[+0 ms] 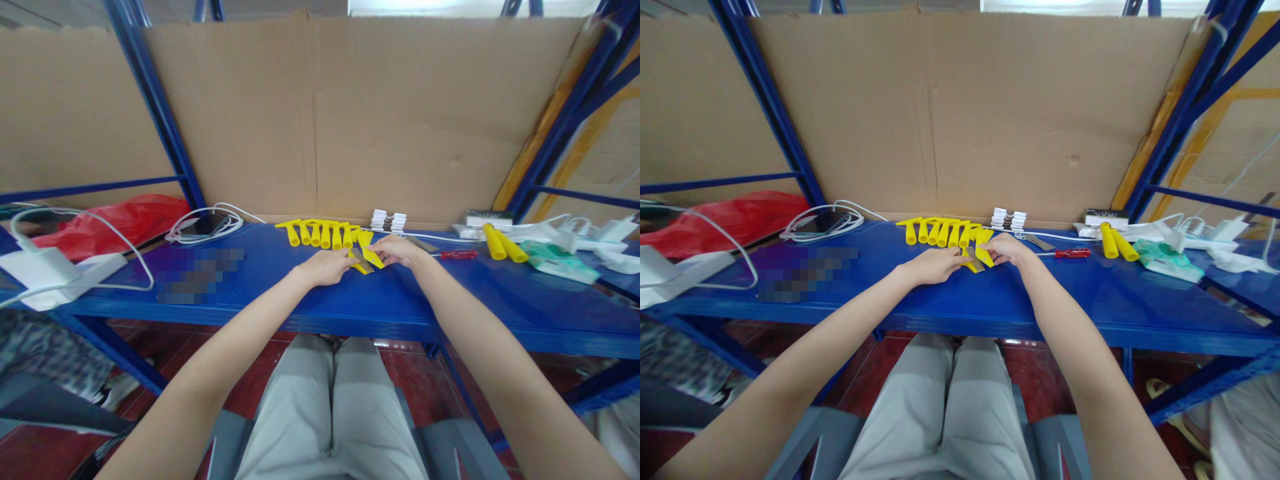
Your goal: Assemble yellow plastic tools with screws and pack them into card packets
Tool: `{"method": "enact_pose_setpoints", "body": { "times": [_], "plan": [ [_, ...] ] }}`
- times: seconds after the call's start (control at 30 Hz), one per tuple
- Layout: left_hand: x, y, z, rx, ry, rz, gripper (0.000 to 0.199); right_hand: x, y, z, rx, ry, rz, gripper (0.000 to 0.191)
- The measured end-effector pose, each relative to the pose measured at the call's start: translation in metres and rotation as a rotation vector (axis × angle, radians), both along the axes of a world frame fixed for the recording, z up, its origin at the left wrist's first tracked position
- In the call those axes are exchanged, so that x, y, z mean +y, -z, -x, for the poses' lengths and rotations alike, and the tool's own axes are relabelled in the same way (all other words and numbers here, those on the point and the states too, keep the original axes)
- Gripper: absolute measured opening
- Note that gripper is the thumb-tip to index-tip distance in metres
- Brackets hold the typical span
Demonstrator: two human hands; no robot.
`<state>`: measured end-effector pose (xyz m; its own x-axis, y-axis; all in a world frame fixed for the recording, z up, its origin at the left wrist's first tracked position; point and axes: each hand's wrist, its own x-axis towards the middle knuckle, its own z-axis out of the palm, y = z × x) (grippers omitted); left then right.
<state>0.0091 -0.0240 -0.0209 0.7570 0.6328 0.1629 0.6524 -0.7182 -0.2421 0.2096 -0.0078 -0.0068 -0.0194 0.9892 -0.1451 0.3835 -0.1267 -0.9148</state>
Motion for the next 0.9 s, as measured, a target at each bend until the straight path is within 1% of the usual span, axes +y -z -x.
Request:
{"method": "enact_pose_setpoints", "body": {
  "times": [0.13,0.3,0.67,0.9],
  "plan": [
    [0.0001,0.0002,0.0,-0.003,0.0,-0.002,0.042,0.0012,0.0021,0.0009,-0.013,0.012,-0.018,0.017],
    [-0.0006,-0.0004,0.0002,-0.014,0.0,-0.001,0.042,0.0028,0.0039,0.0019,-0.007,-0.025,-0.004,0.025],
    [-0.0022,-0.003,-0.0004,-0.006,0.001,0.0,0.04,0.0004,0.0018,0.0035,-0.036,-0.038,0.007,0.03],
    [-0.0004,-0.0007,-0.0006,-0.003,0.022,-0.029,0.039,0.0005,0.0024,0.0038,-0.025,-0.032,0.002,0.027]
  ]
}}
